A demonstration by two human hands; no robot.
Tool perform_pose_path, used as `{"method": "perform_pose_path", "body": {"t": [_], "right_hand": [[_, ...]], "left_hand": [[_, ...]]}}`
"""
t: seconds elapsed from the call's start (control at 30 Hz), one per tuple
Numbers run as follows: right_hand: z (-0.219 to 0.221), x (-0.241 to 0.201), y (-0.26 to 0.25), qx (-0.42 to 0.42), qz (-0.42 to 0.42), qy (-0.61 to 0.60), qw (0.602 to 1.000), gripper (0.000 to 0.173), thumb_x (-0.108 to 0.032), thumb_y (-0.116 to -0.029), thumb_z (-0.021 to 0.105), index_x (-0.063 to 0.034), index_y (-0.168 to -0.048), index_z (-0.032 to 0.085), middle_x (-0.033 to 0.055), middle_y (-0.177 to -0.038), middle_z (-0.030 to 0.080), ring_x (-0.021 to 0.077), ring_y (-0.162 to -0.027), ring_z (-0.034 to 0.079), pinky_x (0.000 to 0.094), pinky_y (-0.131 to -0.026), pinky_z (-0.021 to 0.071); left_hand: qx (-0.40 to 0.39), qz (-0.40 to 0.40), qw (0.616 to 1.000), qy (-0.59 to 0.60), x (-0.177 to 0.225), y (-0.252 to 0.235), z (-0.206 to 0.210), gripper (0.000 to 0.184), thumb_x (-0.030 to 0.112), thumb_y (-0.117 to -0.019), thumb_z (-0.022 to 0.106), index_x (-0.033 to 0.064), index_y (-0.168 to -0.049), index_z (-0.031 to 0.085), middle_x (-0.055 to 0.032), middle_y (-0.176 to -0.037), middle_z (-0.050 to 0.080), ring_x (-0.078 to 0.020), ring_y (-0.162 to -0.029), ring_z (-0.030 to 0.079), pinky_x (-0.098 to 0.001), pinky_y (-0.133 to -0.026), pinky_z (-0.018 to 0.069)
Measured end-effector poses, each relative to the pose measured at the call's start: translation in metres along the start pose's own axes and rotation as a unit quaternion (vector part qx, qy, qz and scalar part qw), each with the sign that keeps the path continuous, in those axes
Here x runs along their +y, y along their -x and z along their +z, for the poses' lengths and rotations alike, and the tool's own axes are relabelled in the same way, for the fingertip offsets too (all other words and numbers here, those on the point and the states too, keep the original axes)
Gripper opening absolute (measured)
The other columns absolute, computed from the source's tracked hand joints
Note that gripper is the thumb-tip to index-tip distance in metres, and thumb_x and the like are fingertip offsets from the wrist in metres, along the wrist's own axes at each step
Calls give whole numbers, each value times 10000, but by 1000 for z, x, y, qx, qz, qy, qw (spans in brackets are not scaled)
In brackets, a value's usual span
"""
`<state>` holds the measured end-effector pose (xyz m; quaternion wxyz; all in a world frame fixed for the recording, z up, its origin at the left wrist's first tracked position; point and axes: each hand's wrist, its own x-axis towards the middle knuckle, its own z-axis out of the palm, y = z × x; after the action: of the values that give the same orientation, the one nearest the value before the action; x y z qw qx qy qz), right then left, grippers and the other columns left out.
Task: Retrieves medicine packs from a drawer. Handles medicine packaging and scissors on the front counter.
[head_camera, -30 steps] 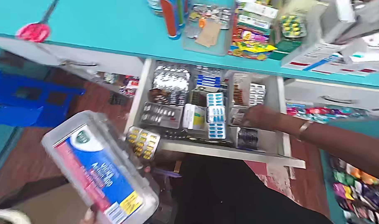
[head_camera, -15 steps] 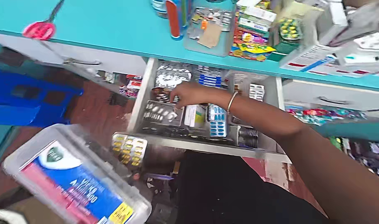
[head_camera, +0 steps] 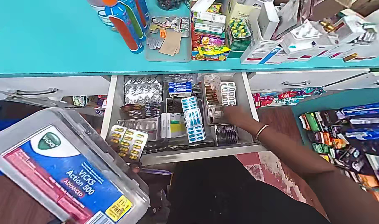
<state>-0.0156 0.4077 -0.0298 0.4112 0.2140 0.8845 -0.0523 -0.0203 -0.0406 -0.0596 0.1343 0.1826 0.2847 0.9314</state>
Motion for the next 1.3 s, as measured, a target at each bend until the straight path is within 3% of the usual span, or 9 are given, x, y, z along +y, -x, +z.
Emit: {"method": "perform_pose_path", "body": {"t": [0.07, 0.17, 0.33, 0.57, 0.73, 0.97, 1.03, 1.23, 1.3], "right_hand": [[9, 5, -10, 14, -15, -45, 999, 384, -187, -974, 613, -94, -1346, 639, 257, -1263, 653, 478, -1157, 625, 690, -888, 488], [1, 20, 4, 76, -58, -65, 993, 265, -280, -1001, 634, -49, -1088, 732, 224, -1090, 707, 440, -1045, 671, 659, -834, 512], [-28, 64, 98, 228, -71, -115, 964, 223, -269, -977, 679, -63, -897, 710, 127, -723, 656, 342, -698, 658, 569, -628, 503], [6, 62, 116, 2, -39, -115, 993, 347, -334, -1018, 564, -5, -978, 668, 218, -902, 668, 431, -901, 658, 645, -755, 475], [-1, 79, 117, -34, -78, -94, 992, 340, -335, -1000, 594, -32, -860, 655, 164, -795, 634, 378, -806, 635, 608, -689, 461], [-6, 65, 83, -130, -89, -9, 988, 505, -484, -957, 667, 11, -1054, 694, 254, -1057, 678, 472, -1046, 640, 713, -840, 458], [-17, 75, 83, -83, -109, -45, 990, 547, -551, -939, 672, -14, -1029, 720, 226, -969, 689, 441, -969, 655, 693, -828, 471], [-25, 38, 34, 87, -215, -79, 970, 317, -296, -1065, 540, -56, -1126, 738, 175, -961, 726, 369, -935, 696, 606, -831, 521], [-12, 12, 5, 54, -222, 1, 974, 319, -281, -1048, 549, -14, -1102, 715, 209, -1027, 710, 410, -1008, 681, 629, -847, 511]], "left_hand": [[-42, -2, 999, 6, -5, -5, -8, 705, 534, -874, 637, 53, -1388, 589, -182, -1348, 633, -362, -1263, 595, -549, -1052, 483], [-42, -42, 998, 17, -9, -1, -15, 735, 542, -865, 655, 66, -1418, 562, -173, -1376, 616, -349, -1280, 584, -536, -1057, 484], [-23, -66, 997, -21, -10, -8, 7, 767, 578, -832, 674, 70, -1399, 581, -184, -1340, 638, -358, -1245, 608, -530, -1030, 501], [-34, -72, 997, 16, -21, -16, 16, 721, 551, -856, 660, 73, -1392, 590, -185, -1344, 633, -364, -1248, 604, -543, -1027, 502], [-5, -76, 997, -12, -17, -23, 39, 629, 529, -865, 686, 116, -1337, 639, -152, -1281, 677, -325, -1198, 641, -518, -998, 520], [-31, -110, 993, 26, -27, -27, 50, 628, 498, -881, 668, 102, -1368, 628, -142, -1317, 666, -311, -1232, 631, -490, -1024, 520], [-34, -128, 990, 47, -29, -19, 30, 724, 531, -852, 686, 79, -1407, 575, -203, -1356, 624, -372, -1257, 599, -524, -1041, 497], [-16, -185, 983, 6, 31, 3, -7, 316, 136, -1012, 564, 79, -1298, 687, 66, -1274, 715, 61, -1165, 630, -107, -997, 476], [215, -195, 956, -36, 26, -17, 55, 245, 118, -908, 579, 83, -992, 806, 59, -947, 789, 66, -901, 707, -59, -845, 506]]}}
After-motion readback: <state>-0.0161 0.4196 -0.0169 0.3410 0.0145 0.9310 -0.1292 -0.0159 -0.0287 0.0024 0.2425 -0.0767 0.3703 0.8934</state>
